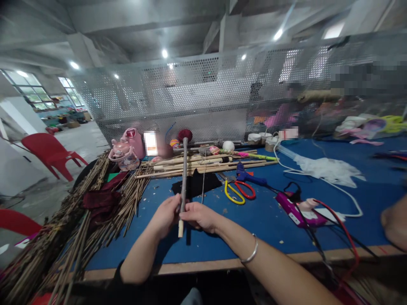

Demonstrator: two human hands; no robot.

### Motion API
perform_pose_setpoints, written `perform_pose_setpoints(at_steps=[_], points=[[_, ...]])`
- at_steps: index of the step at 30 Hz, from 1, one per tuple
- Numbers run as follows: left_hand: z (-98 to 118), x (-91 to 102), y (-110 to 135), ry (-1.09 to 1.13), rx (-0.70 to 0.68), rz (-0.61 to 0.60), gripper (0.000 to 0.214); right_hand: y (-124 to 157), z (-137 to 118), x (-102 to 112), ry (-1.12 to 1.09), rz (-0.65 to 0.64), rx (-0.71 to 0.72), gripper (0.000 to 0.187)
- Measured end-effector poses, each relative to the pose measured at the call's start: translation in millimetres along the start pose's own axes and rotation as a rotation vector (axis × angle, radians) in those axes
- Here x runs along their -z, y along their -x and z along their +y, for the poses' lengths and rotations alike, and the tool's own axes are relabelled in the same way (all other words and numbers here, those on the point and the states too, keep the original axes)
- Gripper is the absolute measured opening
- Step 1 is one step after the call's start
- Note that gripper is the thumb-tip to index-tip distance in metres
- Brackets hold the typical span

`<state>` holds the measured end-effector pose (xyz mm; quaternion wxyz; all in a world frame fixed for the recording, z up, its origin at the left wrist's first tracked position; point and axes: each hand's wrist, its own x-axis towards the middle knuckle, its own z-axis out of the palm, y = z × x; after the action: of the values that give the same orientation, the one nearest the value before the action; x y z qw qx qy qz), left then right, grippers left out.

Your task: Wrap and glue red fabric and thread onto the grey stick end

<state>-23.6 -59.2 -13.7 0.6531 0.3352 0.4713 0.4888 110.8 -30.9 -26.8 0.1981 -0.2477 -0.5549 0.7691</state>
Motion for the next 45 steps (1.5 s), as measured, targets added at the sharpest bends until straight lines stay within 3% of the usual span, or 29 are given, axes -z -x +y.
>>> perform_pose_setpoints(at_steps=[5,10,15,19,23,29,37,41,45], points=[[-12,1.6,45,0.173,0.254,-0.159,0.039,2,-7,-5,0.126,-0.026,-0.019,0.034],[-1,4.7,45,0.093,0.344,-0.166,0.034,4,-3,-10,0.275,0.198,0.014,0.034],[-8,5.4,39,0.164,0.260,-0.115,0.017,23,4,-26,0.372,0.270,0.082,0.023],[-18,7.0,37,0.217,0.198,-0.163,0.026,44,1,-42,0.518,0.404,0.211,0.025],[-23,6.3,35,0.283,0.173,-0.230,0.028,50,-1,-47,0.362,0.459,0.187,0.025],[-13,-1.8,26,0.246,0.102,-0.194,0.031,46,4,-42,0.000,0.407,0.033,0.037],[-15,-10.6,29,0.272,0.043,-0.253,0.031,48,8,-33,-0.435,0.156,-0.039,0.032],[-21,-9.4,32,0.270,0.070,-0.234,0.029,49,11,-36,-0.439,0.207,0.005,0.032],[-8,-9.5,28,0.335,0.139,-0.146,0.021,49,13,-45,-0.201,0.289,-0.027,0.033]])
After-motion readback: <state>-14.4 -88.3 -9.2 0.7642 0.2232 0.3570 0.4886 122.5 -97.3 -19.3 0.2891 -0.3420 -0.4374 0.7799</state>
